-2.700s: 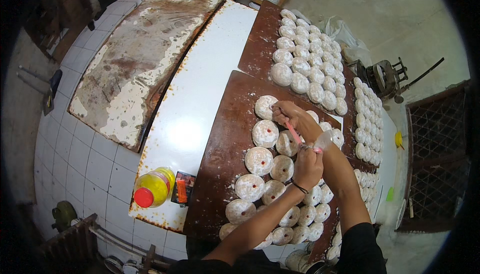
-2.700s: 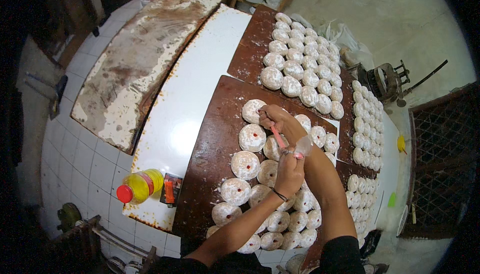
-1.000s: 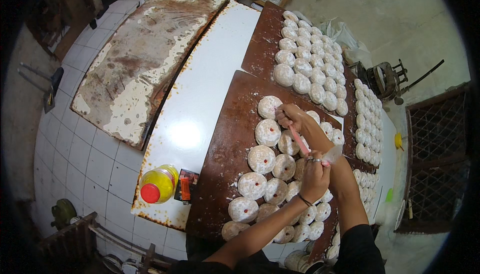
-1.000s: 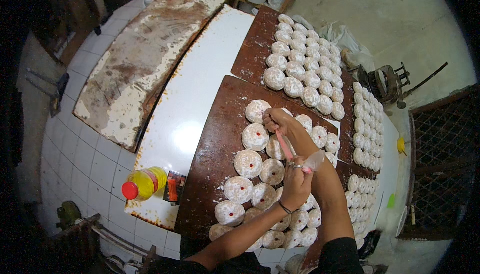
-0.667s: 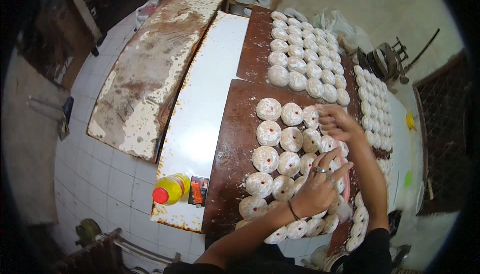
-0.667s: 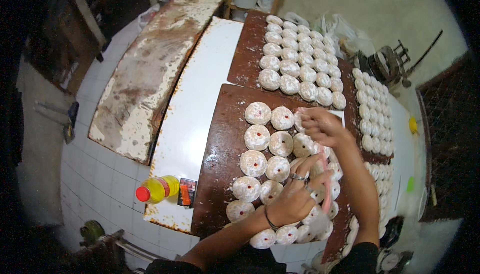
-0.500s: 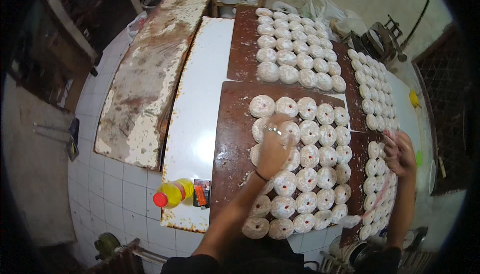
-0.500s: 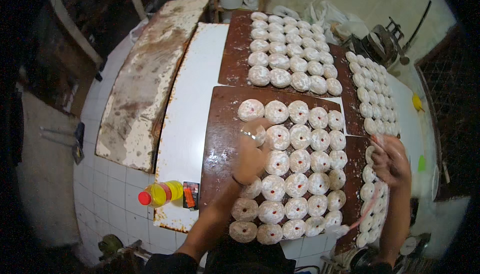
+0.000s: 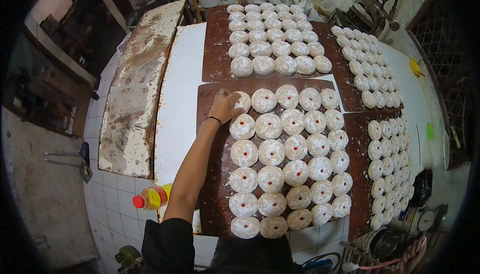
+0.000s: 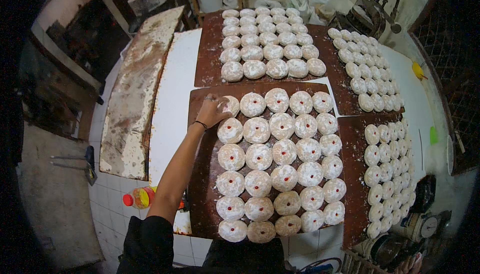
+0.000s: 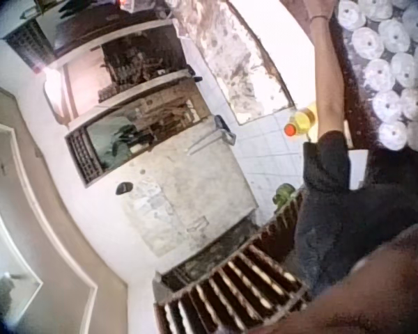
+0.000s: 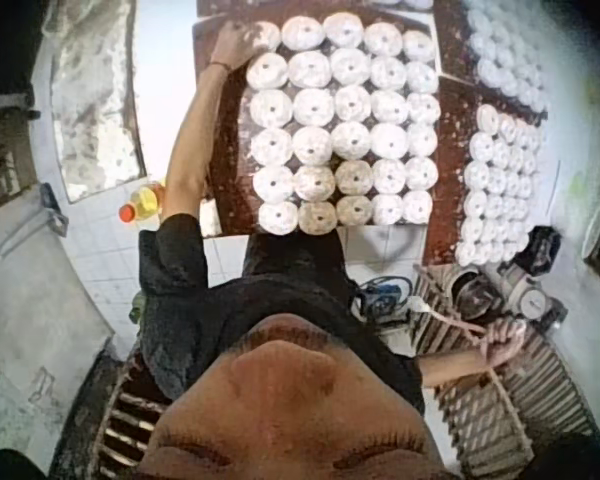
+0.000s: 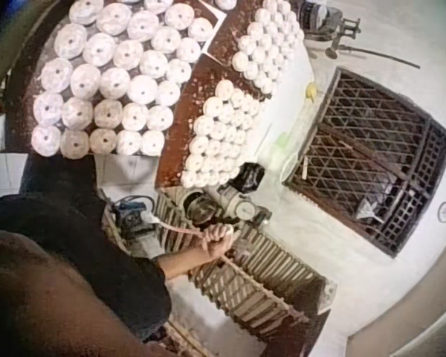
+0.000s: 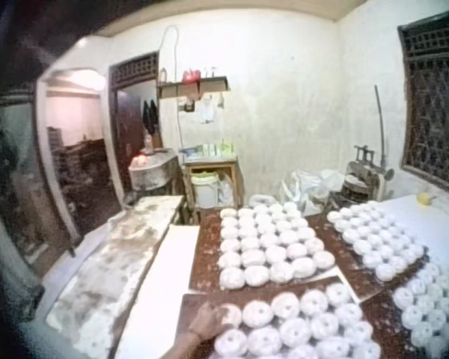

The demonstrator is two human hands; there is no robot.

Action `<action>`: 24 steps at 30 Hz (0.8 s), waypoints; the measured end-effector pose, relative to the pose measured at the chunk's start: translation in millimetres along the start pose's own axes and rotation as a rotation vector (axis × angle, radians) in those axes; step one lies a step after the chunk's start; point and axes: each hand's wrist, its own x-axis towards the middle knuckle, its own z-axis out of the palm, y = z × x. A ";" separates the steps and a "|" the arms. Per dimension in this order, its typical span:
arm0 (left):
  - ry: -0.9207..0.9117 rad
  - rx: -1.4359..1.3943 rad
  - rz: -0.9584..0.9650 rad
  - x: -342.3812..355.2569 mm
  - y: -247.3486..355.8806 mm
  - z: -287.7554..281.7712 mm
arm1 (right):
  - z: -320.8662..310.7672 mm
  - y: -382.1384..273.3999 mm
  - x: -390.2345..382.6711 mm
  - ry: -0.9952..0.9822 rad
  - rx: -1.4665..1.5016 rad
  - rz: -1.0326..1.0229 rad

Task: The person decorates several donuts with red jam using a piping bag, then places a tray of finished donuts onto a wooden storage rack.

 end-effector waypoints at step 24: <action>0.239 -0.027 -0.083 -5.6 7.4 13.3 | -10.8 5.4 3.9 0.040 0.107 0.003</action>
